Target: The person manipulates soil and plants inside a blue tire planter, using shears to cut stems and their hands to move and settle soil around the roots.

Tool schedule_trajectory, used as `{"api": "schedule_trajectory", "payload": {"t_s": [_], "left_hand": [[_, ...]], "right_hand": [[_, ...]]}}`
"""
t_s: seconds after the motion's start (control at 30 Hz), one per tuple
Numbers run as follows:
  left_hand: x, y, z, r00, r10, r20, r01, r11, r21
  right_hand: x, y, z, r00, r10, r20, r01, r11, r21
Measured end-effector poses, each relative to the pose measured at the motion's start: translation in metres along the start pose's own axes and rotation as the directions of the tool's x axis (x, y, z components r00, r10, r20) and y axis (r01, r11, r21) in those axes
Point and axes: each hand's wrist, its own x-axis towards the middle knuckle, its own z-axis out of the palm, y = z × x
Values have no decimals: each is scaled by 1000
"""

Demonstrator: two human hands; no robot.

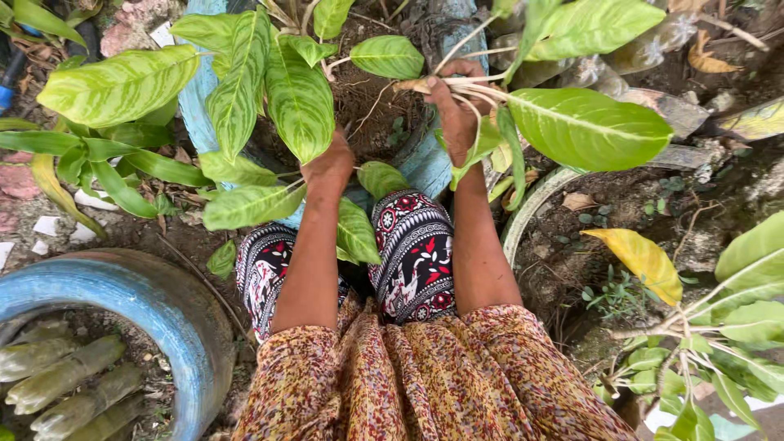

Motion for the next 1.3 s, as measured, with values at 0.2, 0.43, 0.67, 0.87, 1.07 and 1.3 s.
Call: {"api": "schedule_trajectory", "payload": {"t_s": [0.2,0.43,0.67,0.87,1.07,1.3], "left_hand": [[12,-2,-8,995,-39,90,40,999,-11],[51,-52,-30,969,152,193,241,-437,-867],[59,-50,-16,803,595,23,413,-529,-742],[34,-55,4,846,398,354,533,-609,-588],[42,-33,60,852,321,414,495,-753,-433],[80,-24,78,908,244,341,361,-868,-340]], "right_hand": [[-4,-1,11,995,-11,97,14,1000,-24],[-7,0,4,979,-34,202,54,994,-96],[-4,2,4,965,-28,262,98,961,-259],[-6,3,7,960,57,273,5,975,-223],[-10,18,8,973,28,230,16,982,-187],[-17,33,12,965,80,250,-54,992,-110]]}}
